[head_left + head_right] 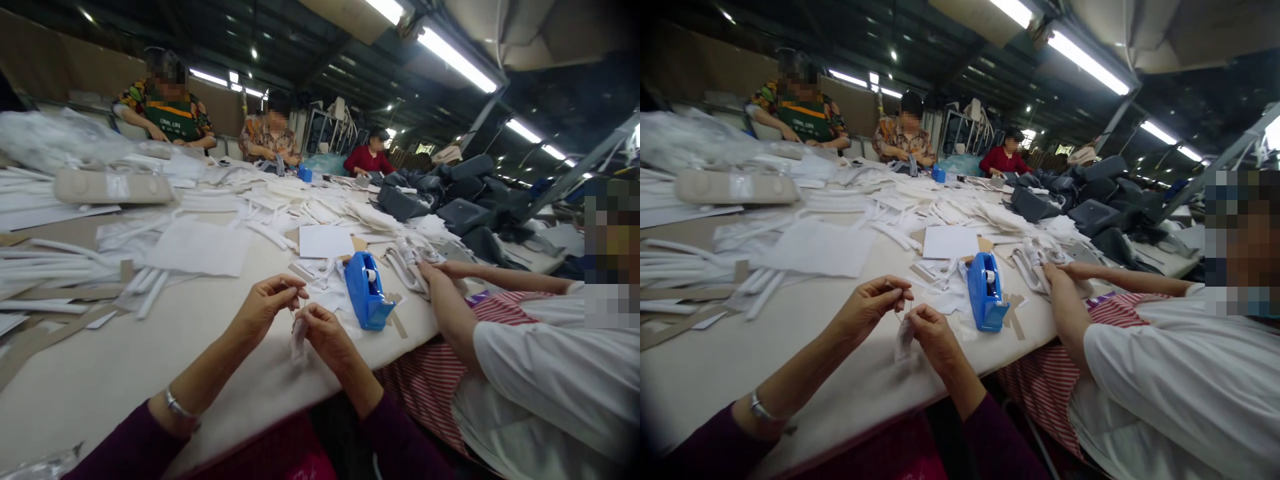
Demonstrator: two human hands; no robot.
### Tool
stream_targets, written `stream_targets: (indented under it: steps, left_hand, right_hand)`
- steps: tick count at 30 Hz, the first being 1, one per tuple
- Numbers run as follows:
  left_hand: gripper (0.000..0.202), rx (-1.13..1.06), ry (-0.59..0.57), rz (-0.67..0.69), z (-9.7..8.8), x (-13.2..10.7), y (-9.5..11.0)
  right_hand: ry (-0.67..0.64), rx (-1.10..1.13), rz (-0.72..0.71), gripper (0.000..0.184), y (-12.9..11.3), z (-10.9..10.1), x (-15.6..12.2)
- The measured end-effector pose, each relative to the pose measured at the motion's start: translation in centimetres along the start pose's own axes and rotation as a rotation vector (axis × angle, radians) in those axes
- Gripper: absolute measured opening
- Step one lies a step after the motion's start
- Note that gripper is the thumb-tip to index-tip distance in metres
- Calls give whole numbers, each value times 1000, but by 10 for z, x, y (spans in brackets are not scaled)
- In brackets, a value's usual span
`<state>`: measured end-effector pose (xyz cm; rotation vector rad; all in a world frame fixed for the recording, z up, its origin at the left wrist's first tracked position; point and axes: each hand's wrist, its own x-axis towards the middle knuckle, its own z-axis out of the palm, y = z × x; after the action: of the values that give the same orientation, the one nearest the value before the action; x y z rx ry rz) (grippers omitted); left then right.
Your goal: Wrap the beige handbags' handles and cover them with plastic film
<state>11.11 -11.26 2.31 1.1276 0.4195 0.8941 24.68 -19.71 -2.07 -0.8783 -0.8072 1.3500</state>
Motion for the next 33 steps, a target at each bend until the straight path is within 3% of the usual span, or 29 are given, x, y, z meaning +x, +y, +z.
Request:
stream_targets:
  steps: [5, 10, 14, 19, 29, 33]
  left_hand:
    - [16, 12, -35, 15, 9, -5, 10]
    - [12, 54, -63, 36, 18, -12, 21]
    - [13, 69, -102, -4, 22, -15, 23]
    - [20, 126, -93, -51, 28, -16, 23]
    - [18, 126, -60, 35, 42, -18, 30]
    - [23, 125, 23, 0, 34, -11, 19]
  right_hand:
    - [-128, -45, -10, 29, -3, 2, -4]
    - [-139, -149, -26, 33, -3, 4, -6]
    - [-94, -85, -102, 37, -7, 9, -7]
    - [-197, 9, -107, 30, -17, 12, -12]
    - [-168, -96, -65, 31, -17, -3, -25]
    - [-44, -140, -7, 31, -19, -14, -29]
